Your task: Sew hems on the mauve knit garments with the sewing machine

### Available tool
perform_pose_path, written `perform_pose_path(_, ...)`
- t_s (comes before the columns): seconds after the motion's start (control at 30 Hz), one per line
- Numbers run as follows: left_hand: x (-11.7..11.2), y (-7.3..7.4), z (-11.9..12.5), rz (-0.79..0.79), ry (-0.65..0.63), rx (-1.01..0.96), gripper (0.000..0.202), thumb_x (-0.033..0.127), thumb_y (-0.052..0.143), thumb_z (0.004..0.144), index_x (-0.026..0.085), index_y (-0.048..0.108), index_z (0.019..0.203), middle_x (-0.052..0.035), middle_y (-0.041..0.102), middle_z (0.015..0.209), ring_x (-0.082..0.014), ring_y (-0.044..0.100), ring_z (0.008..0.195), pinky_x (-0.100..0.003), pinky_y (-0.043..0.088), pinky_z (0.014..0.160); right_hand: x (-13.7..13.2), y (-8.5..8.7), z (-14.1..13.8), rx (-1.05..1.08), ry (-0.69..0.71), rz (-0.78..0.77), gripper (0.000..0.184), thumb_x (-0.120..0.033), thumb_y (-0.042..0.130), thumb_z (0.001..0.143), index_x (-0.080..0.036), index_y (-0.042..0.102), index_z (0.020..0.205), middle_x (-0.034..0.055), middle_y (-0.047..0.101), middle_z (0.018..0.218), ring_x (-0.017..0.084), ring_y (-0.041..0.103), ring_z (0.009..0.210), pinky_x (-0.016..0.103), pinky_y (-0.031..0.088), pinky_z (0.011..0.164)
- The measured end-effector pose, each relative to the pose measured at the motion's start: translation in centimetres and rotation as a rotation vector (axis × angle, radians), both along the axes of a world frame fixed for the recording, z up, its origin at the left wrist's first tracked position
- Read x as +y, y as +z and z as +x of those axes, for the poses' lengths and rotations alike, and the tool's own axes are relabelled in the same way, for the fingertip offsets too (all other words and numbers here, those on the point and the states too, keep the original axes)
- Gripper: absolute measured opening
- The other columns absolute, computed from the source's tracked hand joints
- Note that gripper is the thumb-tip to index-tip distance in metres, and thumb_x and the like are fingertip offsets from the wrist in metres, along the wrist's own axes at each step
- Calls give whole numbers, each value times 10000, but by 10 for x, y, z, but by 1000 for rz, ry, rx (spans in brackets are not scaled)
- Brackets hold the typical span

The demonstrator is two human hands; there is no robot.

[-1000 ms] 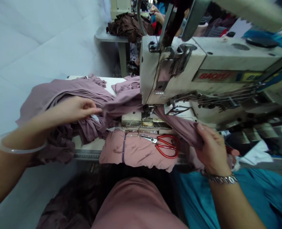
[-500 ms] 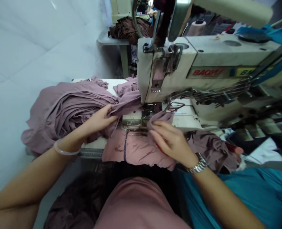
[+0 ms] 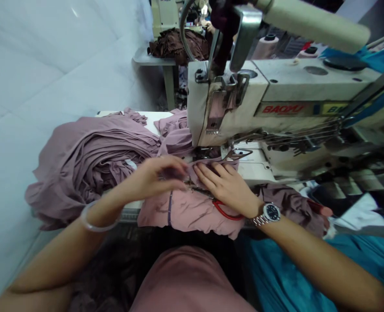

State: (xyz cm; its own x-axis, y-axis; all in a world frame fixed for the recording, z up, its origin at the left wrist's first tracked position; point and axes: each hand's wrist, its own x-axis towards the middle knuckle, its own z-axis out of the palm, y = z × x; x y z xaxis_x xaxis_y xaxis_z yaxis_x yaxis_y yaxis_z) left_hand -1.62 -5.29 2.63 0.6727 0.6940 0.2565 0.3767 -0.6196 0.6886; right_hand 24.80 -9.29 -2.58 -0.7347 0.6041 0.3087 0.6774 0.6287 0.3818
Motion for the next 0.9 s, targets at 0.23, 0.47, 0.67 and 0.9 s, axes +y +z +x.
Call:
perform_pose_path(0.23,9,-65,27,754,-110,265,423,75,454,948,116,464,1369,-152,586,1304,-219,529,1264,-359,480,1040,-12,-7,35,70,-136,84,497,-269,572,918,-34,508,1352,148,624,1217,245,519,972,376,426,772)
perform_pose_path(0.47,-9,-57,27,764,39,308,381,145,465,940,132,551,1311,-146,619,1251,-273,561,1173,-443,499,932,-13,-11,14,184,-42,61,442,-211,569,911,0,546,1299,173,586,1314,286,482,1203,410,416,975)
perform_pose_path(0.67,39,-40,13,522,21,375,365,233,430,980,121,591,1288,-144,599,1310,-237,584,1188,-382,502,992,-9,-5,4,246,-126,36,383,-269,543,932,-40,597,1235,145,631,1242,255,542,1006,386,454,787)
perform_pose_path(0.9,10,-19,33,767,13,400,335,128,425,964,60,602,1240,-142,632,1250,-261,563,1196,-471,421,1094,-11,5,9,351,-372,45,220,-262,543,931,-85,663,984,128,687,1028,249,551,908,395,469,775)
